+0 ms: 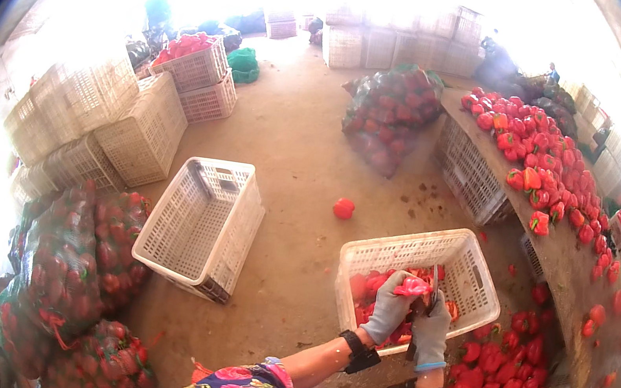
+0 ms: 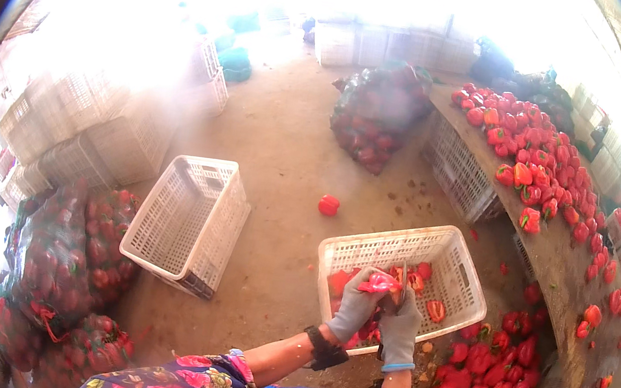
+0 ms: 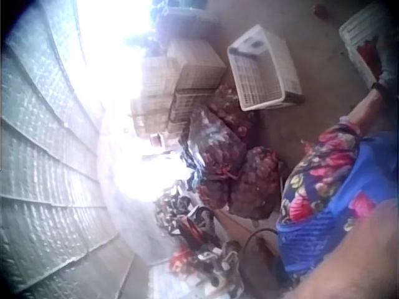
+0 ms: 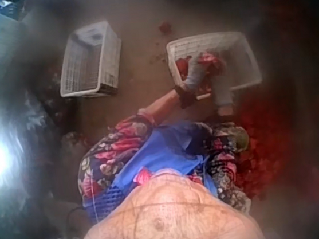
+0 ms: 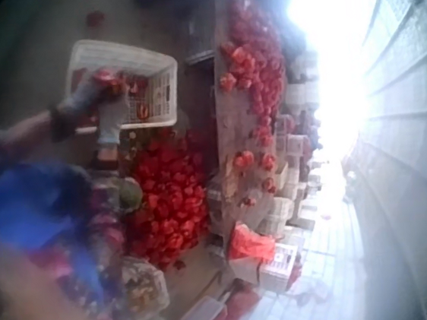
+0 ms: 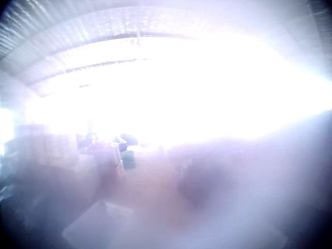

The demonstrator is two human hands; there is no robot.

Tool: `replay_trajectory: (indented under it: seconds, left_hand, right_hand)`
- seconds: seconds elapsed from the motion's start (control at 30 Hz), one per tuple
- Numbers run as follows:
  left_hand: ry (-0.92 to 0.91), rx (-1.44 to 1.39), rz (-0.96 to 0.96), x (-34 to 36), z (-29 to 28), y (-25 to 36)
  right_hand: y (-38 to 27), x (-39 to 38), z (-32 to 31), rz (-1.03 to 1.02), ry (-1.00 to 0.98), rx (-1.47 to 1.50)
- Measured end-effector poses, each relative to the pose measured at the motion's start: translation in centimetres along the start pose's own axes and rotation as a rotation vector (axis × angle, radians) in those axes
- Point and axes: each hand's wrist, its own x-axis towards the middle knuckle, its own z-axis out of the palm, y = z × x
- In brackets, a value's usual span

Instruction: The person uses a knife to trim the stems and remove the cores from red bell peppers. They pick peppers from a large pile on the floor, cut them, and place the trimmed peppers into a white plastic basket. The person works continuously, processing the peppers one by one.

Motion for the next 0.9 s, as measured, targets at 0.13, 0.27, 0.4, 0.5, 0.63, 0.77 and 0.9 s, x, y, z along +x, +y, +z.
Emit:
replay_trajectory:
  seconds: [0.13,0.27,0.4,0.5,0.63,0.77,0.9]
  left_hand:
    - [-0.02,0.276,0.314,0.0,2.2,1.7]
    - [-0.016,0.112,0.146,2.3,1.6,0.4]
    - [-0.118,0.054,-0.044,4.1,1.5,-0.8]
    - [-0.103,0.103,0.093,6.2,0.2,-2.4]
    - [-0.08,0.304,-0.065,7.1,-1.5,-5.0]
    - [-0.288,0.744,0.108,3.4,-4.2,-5.5]
    - [-0.65,0.724,0.03,-0.9,-2.4,-4.8]
  right_hand:
    - [5.9,2.2,0.4,-0.073,0.295,0.019]
    - [-1.0,0.4,-1.8,0.44,0.248,0.76]
    - [-3.6,-0.5,-5.1,0.325,0.228,0.75]
    - [-5.6,-2.7,-8.7,0.132,0.321,0.482]
    - [-0.9,-10.6,-21.9,0.032,0.514,-0.443]
    - [1.1,-21.9,-32.2,0.281,0.724,-0.968]
    - [-0.6,-31.7,-37.8,0.466,0.864,-1.133]
